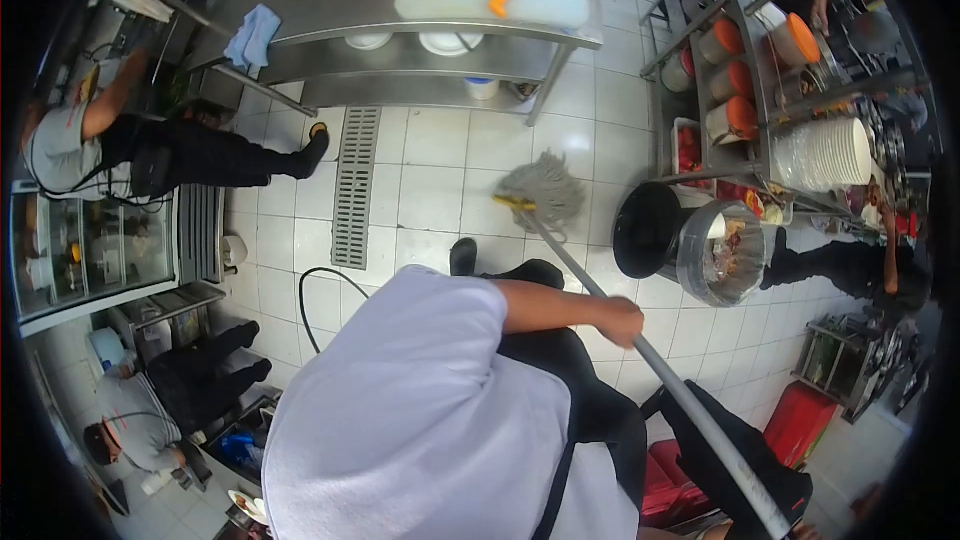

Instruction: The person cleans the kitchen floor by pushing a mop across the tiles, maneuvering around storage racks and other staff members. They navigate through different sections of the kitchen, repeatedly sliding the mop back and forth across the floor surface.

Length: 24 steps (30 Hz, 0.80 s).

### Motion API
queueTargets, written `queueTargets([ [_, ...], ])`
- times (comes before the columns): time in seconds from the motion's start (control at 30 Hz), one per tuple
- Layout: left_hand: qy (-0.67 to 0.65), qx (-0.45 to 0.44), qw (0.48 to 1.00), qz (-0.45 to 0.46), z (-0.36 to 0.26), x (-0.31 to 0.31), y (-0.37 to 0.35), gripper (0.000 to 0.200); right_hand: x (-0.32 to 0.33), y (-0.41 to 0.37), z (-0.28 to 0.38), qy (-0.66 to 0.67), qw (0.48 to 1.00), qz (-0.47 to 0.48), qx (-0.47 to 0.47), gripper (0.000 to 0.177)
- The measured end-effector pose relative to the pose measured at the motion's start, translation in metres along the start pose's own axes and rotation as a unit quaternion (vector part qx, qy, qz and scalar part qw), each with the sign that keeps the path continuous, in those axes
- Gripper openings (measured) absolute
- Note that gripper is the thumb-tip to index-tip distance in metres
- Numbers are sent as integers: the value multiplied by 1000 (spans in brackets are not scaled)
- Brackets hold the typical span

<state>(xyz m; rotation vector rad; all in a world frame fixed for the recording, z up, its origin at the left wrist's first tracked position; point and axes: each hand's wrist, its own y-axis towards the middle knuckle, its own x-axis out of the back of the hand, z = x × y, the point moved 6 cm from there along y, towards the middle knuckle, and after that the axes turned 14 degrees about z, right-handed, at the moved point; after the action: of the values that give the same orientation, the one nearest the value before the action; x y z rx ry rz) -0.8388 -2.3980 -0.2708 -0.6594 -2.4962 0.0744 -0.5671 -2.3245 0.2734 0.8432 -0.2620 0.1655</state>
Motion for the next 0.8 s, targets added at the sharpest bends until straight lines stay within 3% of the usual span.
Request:
queueTargets([
  [0.03, 14, 21, 999, -32, 17, 10, -23, 24, -42, -6, -10, 233, 968, -2, -97, 33],
  [0.1, 41, 60, 993, -95, 66, 22, -66, 21, -99, -12, -12, 256, 959, 91, -73, 31],
  [0.13, 26, 75, 987, -143, 86, 35, -104, 18, -135, -21, -8, 314, 945, 62, -67, 27],
  [0.17, 45, 31, 964, -262, 105, 42, -146, 16, -161, -27, -13, 416, 894, 163, -30, 23],
  [0.23, -2, 94, 943, -320, 145, 53, -229, 11, -240, -59, 26, 400, 905, 140, -29, 26],
  [0.27, 4, 100, 938, -332, 167, 54, -268, 10, -271, -78, 36, 532, 814, 233, -15, 16],
  [0.3, -10, 161, 932, -326, 193, 52, -304, 16, -295, -96, 43, 538, 812, 225, 3, 14],
  [0.33, 6, 180, 915, -360, 216, 48, -344, 20, -324, -120, 52, 574, 777, 259, -28, 15],
  [0.37, -11, 165, 904, -394, 225, 53, -381, 21, -344, -141, 57, 544, 792, 274, -40, 21],
  [0.43, 43, 272, 869, -411, 251, 51, -428, 10, -380, -177, 66, 518, 760, 382, -91, 17],
  [0.5, 75, 337, 866, -362, 270, 48, -443, 10, -389, -204, 59, 514, 760, 380, -116, 18],
  [0.6, 128, 284, 871, -381, 267, 44, -409, 12, -362, -198, 41, 511, 781, 329, -144, 19],
  [0.77, 97, 226, 908, -340, 216, 65, -270, 9, -269, -136, 35, 459, 833, 281, -126, 20],
  [0.8, 117, 188, 920, -322, 204, 64, -237, 11, -250, -121, 43, 481, 817, 304, -94, 14],
])
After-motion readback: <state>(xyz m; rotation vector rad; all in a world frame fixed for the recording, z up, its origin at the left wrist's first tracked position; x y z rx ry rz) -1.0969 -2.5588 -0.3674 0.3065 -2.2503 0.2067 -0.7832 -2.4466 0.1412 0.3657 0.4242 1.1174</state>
